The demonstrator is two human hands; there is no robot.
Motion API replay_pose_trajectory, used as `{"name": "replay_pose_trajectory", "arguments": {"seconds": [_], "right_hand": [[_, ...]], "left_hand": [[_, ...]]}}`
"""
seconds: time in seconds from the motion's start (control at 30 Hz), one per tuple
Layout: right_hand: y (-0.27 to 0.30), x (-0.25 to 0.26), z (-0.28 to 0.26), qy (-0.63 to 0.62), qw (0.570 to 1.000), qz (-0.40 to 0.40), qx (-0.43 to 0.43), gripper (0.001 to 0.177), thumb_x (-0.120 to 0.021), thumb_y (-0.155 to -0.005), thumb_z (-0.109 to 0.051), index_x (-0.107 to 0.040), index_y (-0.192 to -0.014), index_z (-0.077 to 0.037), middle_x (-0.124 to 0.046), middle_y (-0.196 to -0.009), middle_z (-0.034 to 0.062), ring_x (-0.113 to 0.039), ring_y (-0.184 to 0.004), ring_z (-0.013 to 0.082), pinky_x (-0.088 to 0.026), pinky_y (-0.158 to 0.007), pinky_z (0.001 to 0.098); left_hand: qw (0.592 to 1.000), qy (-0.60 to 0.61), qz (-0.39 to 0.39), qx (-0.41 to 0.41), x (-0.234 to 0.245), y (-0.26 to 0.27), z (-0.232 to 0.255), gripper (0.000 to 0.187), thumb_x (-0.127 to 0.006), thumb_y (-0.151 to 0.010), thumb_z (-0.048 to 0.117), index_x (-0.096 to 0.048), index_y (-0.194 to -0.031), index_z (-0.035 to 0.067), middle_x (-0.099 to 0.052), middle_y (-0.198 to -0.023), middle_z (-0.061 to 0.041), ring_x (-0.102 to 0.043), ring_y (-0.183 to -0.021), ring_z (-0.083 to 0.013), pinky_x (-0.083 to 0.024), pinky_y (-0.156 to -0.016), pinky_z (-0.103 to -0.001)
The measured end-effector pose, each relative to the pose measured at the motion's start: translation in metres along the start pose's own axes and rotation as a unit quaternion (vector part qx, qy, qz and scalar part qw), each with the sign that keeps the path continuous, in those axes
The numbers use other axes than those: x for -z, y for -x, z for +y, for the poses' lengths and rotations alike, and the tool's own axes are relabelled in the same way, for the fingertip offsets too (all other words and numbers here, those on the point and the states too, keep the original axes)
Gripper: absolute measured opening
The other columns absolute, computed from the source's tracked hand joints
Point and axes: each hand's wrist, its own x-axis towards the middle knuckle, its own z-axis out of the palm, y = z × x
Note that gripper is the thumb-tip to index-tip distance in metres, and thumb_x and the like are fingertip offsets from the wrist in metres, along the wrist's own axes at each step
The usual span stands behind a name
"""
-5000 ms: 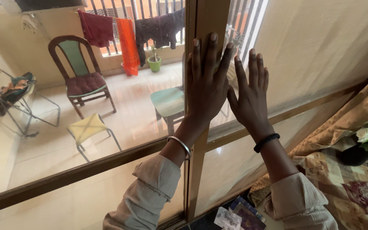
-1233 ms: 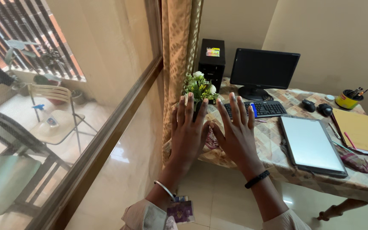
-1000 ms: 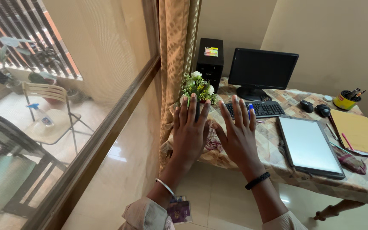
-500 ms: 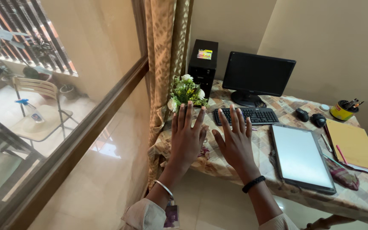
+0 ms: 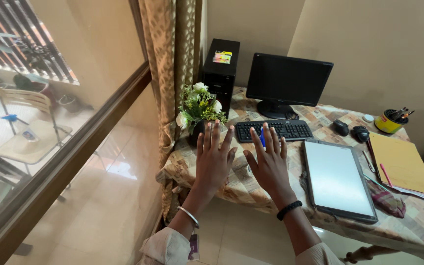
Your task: The person cleans a large glass window pane using a patterned cloth and a spray bottle. They wipe the glass surface with the cloth, then spray the window with liquid from a blue spray bottle, and continue wiping the surface. The task involves repetitive wiping and spraying motions on the window.
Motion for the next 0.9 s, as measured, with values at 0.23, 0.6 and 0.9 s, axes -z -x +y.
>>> {"name": "replay_pose_trajectory", "arguments": {"seconds": [0.23,0.6,0.9], "right_hand": [[-0.004,-0.018,0.016,0.009,1.0,-0.011,-0.022,0.064,-0.043,-0.105,-0.051,-0.028,-0.162,-0.024,-0.021,-0.168,0.0149,-0.017,-0.157,0.0328,-0.01,-0.125,0.0546],[-0.019,-0.041,0.041,0.025,0.997,-0.013,-0.066,0.063,-0.044,-0.105,-0.052,-0.031,-0.161,-0.026,-0.022,-0.168,0.0148,-0.018,-0.156,0.0339,-0.012,-0.124,0.0543],[-0.013,-0.059,0.058,0.04,0.994,-0.034,-0.098,0.064,-0.044,-0.104,-0.052,-0.031,-0.161,-0.026,-0.025,-0.167,0.016,-0.021,-0.155,0.0345,-0.012,-0.123,0.0546]], "left_hand": [[1.0,0.007,-0.022,-0.019,-0.024,-0.012,-0.002,0.058,-0.049,-0.106,0.041,-0.036,-0.16,0.023,-0.026,-0.167,-0.018,-0.021,-0.155,-0.0371,-0.017,-0.124,-0.055],[0.996,0.043,-0.064,-0.053,-0.07,-0.034,-0.011,0.062,-0.053,-0.102,0.038,-0.036,-0.159,0.021,-0.025,-0.167,-0.02,-0.02,-0.155,-0.038,-0.017,-0.124,-0.056],[0.99,0.073,-0.103,-0.067,-0.105,-0.033,-0.011,0.06,-0.048,-0.106,0.041,-0.035,-0.16,0.019,-0.026,-0.165,-0.023,-0.019,-0.155,-0.0404,-0.016,-0.122,-0.057]]}}
